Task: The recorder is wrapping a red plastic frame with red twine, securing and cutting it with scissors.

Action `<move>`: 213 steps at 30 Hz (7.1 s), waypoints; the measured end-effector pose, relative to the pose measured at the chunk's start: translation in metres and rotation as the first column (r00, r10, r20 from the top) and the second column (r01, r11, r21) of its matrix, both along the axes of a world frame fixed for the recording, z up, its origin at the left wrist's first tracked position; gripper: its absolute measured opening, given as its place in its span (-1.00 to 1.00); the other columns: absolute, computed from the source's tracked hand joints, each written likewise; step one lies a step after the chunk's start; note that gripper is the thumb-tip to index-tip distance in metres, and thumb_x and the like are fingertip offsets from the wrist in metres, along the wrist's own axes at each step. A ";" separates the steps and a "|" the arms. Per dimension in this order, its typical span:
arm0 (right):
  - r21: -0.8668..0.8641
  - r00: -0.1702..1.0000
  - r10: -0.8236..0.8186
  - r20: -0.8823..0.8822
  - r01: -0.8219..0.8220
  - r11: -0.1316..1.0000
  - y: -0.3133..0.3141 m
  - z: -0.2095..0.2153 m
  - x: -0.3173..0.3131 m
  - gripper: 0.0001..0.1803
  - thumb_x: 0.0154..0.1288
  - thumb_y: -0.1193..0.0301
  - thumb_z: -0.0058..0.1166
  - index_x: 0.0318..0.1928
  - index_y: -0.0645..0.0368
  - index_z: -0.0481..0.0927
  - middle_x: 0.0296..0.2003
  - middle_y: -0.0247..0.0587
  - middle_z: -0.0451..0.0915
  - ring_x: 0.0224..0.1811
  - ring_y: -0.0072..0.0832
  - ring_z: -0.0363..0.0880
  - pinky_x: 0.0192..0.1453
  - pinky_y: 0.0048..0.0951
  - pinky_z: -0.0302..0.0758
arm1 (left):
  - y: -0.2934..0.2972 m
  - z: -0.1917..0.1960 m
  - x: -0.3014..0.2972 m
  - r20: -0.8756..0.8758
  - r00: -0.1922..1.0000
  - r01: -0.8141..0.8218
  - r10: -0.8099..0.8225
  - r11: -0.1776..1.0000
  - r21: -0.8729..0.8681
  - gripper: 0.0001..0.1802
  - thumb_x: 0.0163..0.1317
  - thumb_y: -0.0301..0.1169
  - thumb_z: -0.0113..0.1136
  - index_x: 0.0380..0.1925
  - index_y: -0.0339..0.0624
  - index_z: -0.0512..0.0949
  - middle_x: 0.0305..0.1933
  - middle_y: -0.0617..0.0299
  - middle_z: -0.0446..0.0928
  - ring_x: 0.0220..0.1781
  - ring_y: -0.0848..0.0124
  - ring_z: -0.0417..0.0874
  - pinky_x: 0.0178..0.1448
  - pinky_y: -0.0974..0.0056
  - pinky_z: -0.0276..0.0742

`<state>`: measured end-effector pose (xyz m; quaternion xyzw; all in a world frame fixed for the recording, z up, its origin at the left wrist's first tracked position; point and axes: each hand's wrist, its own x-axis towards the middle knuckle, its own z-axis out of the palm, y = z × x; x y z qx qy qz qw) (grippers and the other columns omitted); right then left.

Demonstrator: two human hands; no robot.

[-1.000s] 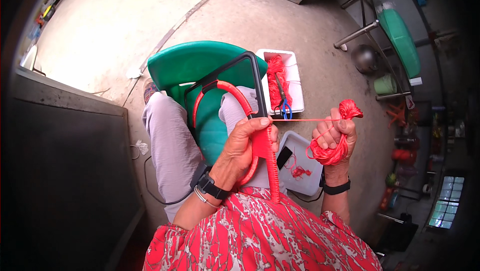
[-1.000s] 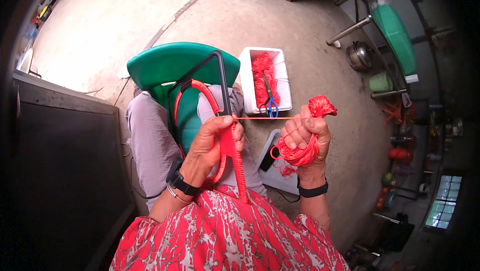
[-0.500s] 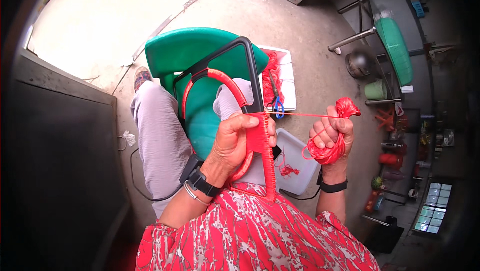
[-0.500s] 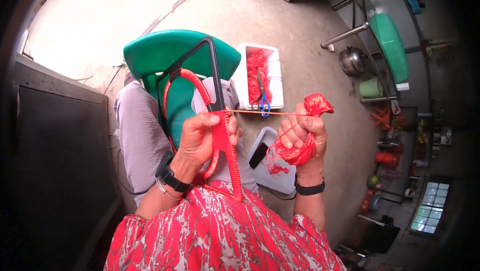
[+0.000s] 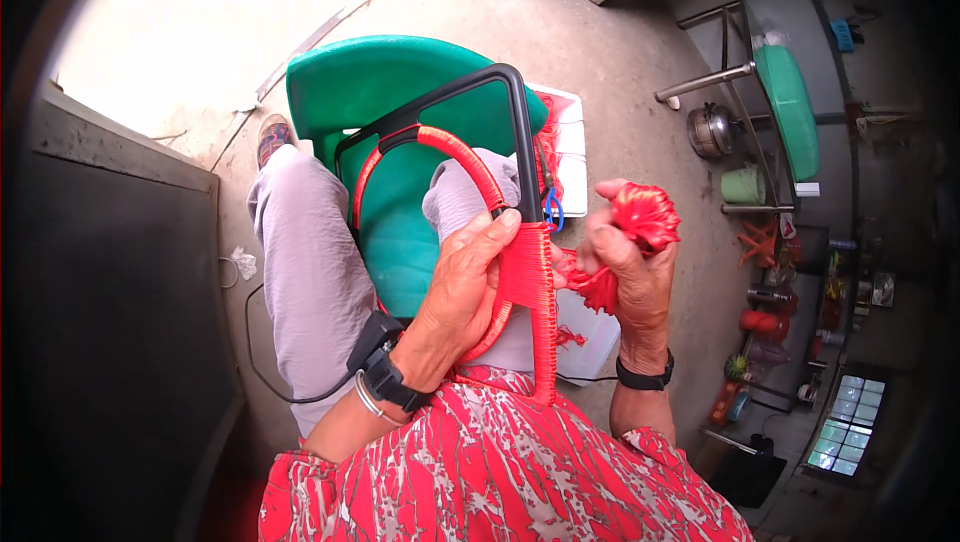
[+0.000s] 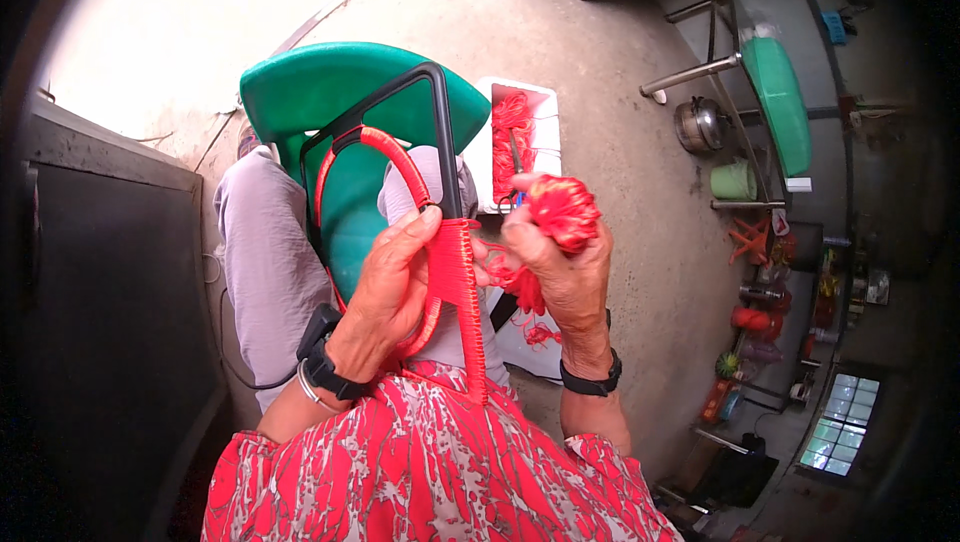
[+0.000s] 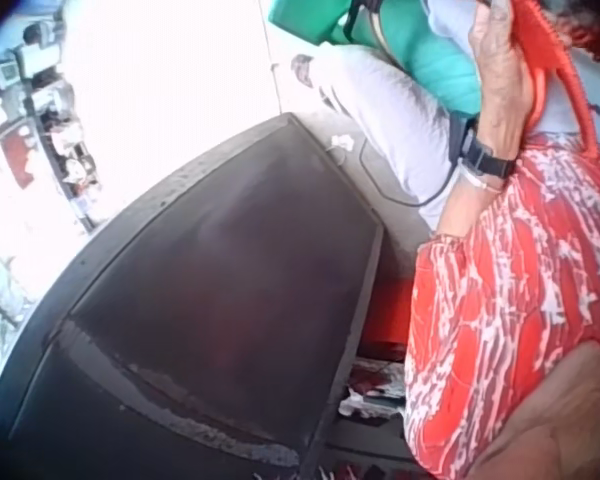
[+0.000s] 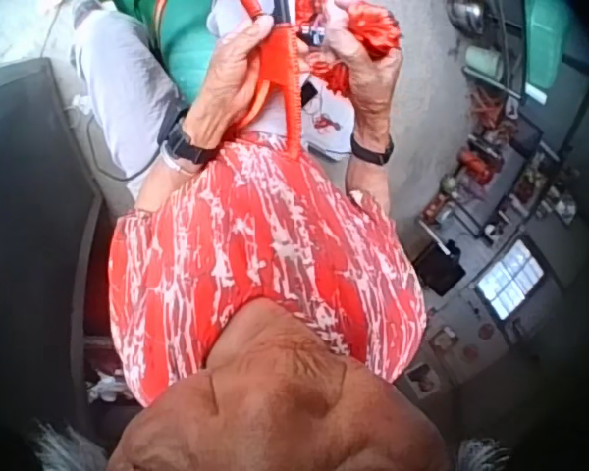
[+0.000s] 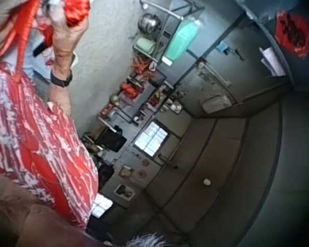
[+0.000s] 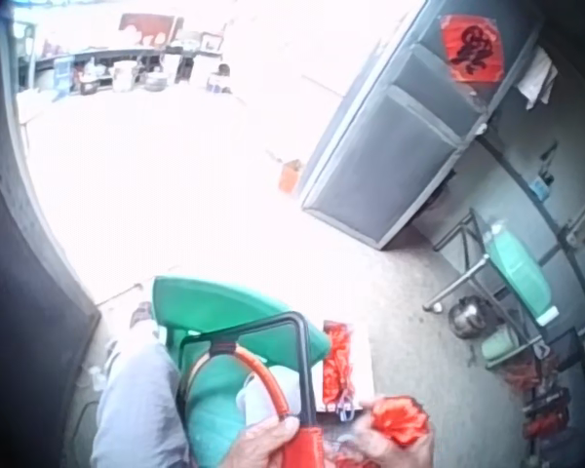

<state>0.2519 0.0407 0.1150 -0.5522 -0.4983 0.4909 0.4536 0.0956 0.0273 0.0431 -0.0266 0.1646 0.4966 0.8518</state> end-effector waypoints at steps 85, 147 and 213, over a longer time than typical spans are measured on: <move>-0.067 0.982 0.187 0.009 -0.186 0.980 0.023 -0.017 0.007 -0.78 0.08 0.49 0.30 -0.26 0.25 0.57 -0.34 -0.36 0.61 -0.29 -0.64 0.54 -0.15 -0.55 0.51 | 0.026 0.026 -0.007 -0.783 0.210 0.227 0.586 0.749 0.622 -0.89 0.08 -0.67 0.12 -0.41 -0.33 0.40 -0.46 0.06 0.38 -0.46 0.17 0.50 -0.37 0.21 0.39; -0.141 0.973 0.082 -0.215 -0.115 0.983 0.016 -0.020 -0.003 -0.83 0.14 0.51 0.21 -0.24 0.27 0.58 -0.29 -0.26 0.60 -0.24 -0.58 0.56 -0.07 -0.51 0.50 | 0.041 0.025 -0.032 -0.470 0.108 0.501 0.876 0.360 0.787 -0.80 -0.12 -0.67 0.24 -0.44 -0.31 0.47 -0.46 0.11 0.43 -0.45 0.22 0.54 -0.37 0.23 0.45; -0.369 0.811 -0.358 -0.463 0.191 0.910 -0.104 -0.171 0.144 -0.73 0.38 0.31 0.06 -0.08 0.27 0.53 -0.37 -0.24 0.61 -0.36 -0.56 0.60 -0.23 -0.50 0.57 | -0.023 0.049 0.078 -0.905 0.165 0.783 0.393 0.506 0.362 -0.58 0.22 -0.19 0.18 -0.07 -0.30 0.49 -0.13 -0.12 0.57 -0.16 0.08 0.64 0.02 0.05 0.53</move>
